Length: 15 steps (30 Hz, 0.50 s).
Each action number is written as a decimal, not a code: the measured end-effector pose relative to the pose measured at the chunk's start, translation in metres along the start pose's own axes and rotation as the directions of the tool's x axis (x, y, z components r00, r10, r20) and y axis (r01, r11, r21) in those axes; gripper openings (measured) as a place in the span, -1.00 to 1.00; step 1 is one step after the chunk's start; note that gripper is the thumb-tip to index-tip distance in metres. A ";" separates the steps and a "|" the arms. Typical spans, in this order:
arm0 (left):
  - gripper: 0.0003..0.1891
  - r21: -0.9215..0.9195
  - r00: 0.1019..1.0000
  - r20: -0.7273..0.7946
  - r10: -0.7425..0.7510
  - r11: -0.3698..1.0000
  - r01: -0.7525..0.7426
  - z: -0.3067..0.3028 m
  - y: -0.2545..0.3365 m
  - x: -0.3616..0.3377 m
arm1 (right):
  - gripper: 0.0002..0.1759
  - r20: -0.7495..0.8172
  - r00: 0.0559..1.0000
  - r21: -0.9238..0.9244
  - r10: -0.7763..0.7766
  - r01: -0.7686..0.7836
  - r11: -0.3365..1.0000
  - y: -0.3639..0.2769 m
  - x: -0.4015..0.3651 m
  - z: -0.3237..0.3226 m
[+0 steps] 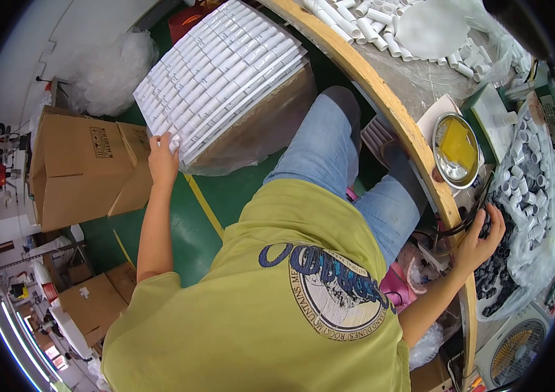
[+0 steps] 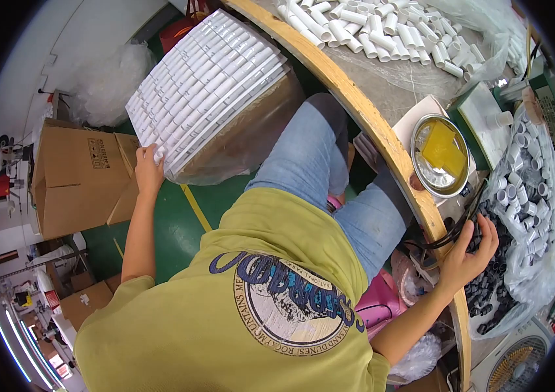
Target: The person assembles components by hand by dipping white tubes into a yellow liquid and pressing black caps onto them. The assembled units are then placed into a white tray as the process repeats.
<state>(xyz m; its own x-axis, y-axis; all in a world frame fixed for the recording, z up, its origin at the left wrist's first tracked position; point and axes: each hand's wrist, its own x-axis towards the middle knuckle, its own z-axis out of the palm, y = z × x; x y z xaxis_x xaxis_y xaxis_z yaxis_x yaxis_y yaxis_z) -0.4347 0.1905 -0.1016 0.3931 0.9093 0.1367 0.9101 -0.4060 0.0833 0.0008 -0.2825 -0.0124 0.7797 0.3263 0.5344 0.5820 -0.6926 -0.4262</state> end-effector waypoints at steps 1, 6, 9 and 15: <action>-0.58 0.000 1.000 -0.011 0.002 1.000 -0.002 -0.001 0.002 -0.001 | -0.75 -0.028 0.999 0.015 0.029 -0.029 0.999 0.005 -0.003 -0.002; -0.49 0.005 0.994 0.008 0.113 0.994 -0.113 0.007 -0.020 0.010 | -0.71 -0.026 0.999 -0.020 0.039 -0.039 0.999 0.023 -0.008 -0.014; -0.66 0.140 0.993 0.120 0.017 0.990 -0.034 -0.027 0.029 0.031 | -0.65 0.035 0.999 -0.104 0.002 0.002 0.995 0.003 -0.003 -0.015; -0.81 -0.400 0.864 -0.266 0.427 0.767 -0.502 -0.096 0.214 0.128 | -0.50 0.204 0.978 -0.193 0.042 -0.002 0.981 0.004 0.006 -0.014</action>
<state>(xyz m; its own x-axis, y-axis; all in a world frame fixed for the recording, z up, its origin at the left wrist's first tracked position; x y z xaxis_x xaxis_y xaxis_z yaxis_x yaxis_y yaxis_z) -0.2024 0.2113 0.0281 0.6931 0.5884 0.4164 0.4482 -0.8042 0.3905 0.0043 -0.2923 -0.0009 0.8342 0.4213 0.3560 0.5250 -0.8041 -0.2787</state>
